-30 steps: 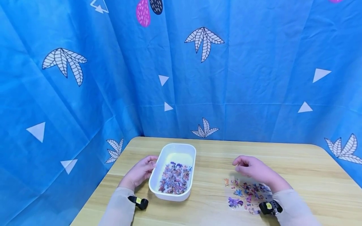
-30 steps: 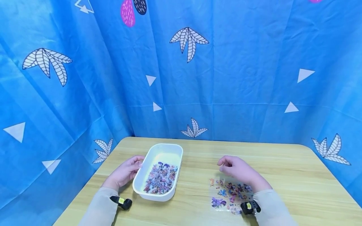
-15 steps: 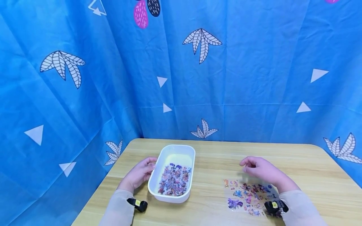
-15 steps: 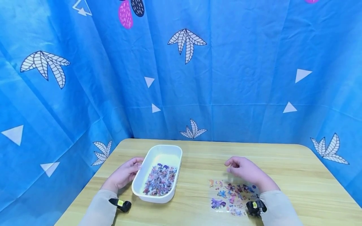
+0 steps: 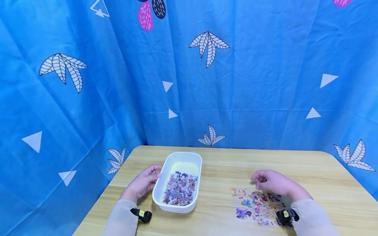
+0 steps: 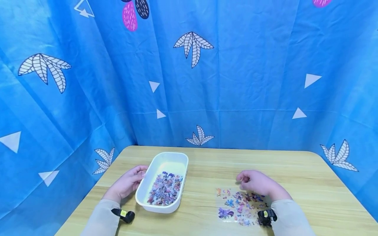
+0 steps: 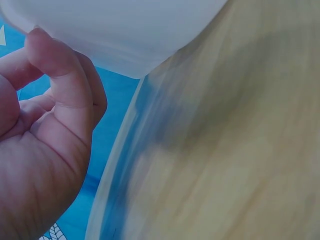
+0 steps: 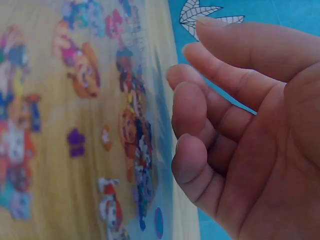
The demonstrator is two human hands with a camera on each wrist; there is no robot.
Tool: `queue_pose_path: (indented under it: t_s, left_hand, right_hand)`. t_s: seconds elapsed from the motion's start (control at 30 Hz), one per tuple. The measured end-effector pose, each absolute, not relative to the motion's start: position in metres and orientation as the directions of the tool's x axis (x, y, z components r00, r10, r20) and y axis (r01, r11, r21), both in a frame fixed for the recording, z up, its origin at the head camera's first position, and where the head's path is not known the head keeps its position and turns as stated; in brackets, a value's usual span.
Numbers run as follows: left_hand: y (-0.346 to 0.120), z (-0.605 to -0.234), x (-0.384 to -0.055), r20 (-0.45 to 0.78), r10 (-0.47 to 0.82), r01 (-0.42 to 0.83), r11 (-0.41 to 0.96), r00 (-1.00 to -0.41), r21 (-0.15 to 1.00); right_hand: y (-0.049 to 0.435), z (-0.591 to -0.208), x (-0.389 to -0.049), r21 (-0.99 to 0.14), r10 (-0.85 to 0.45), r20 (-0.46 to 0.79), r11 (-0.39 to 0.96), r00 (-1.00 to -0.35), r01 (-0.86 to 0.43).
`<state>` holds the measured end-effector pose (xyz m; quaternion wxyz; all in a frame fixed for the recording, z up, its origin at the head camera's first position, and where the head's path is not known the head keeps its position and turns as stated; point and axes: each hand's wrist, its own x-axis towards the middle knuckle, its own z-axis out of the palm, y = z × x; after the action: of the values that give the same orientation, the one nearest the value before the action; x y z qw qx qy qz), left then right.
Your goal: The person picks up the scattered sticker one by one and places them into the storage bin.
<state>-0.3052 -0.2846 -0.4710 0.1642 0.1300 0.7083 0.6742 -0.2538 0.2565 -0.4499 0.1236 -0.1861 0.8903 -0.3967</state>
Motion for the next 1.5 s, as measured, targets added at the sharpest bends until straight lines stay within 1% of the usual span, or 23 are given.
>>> queue_pose_path:
  t_s: [0.1, 0.23, 0.47, 0.63, 0.87, 1.13, 1.5]
  left_hand:
    - [-0.2843, -0.4721, -0.3062, -0.057, 0.402, -0.037, 0.057, -0.914, 0.998]
    - [-0.2836, -0.4726, -0.3073, -0.060, 0.398, -0.040, 0.057, -0.916, 0.998]
    - [-0.2836, -0.4728, -0.3085, -0.061, 0.399, -0.042, 0.056, -0.915, 0.998]
    - [-0.2844, -0.4726, -0.3083, -0.060, 0.399, -0.040, 0.059, -0.915, 0.997]
    - [-0.2860, -0.4738, -0.3083, -0.057, 0.402, -0.038, 0.055, -0.914, 0.998]
    - [-0.2852, -0.4745, -0.3054, -0.059, 0.399, -0.040, 0.057, -0.915, 0.998]
    - [-0.2854, -0.4737, -0.3078, -0.061, 0.402, -0.036, 0.070, -0.914, 0.997]
  right_hand:
    - [0.2581, -0.4520, -0.2543, -0.734, -0.446, -0.067, 0.628, -0.892, -0.259]
    - [0.2609, -0.4531, -0.2540, -0.719, -0.445, -0.075, 0.645, -0.893, -0.261]
    - [0.2616, -0.4536, -0.2504, -0.705, -0.443, -0.114, 0.667, -0.889, -0.242]
    - [0.2593, -0.4549, -0.2493, -0.704, -0.435, -0.118, 0.670, -0.892, -0.234]
    - [0.2541, -0.4549, -0.2492, -0.676, -0.410, -0.120, 0.700, -0.904, -0.228]
    - [0.2540, -0.4572, -0.2510, -0.681, -0.381, -0.129, 0.705, -0.916, -0.198]
    - [0.2568, -0.4579, -0.2497, -0.674, -0.414, -0.107, 0.699, -0.904, -0.241]
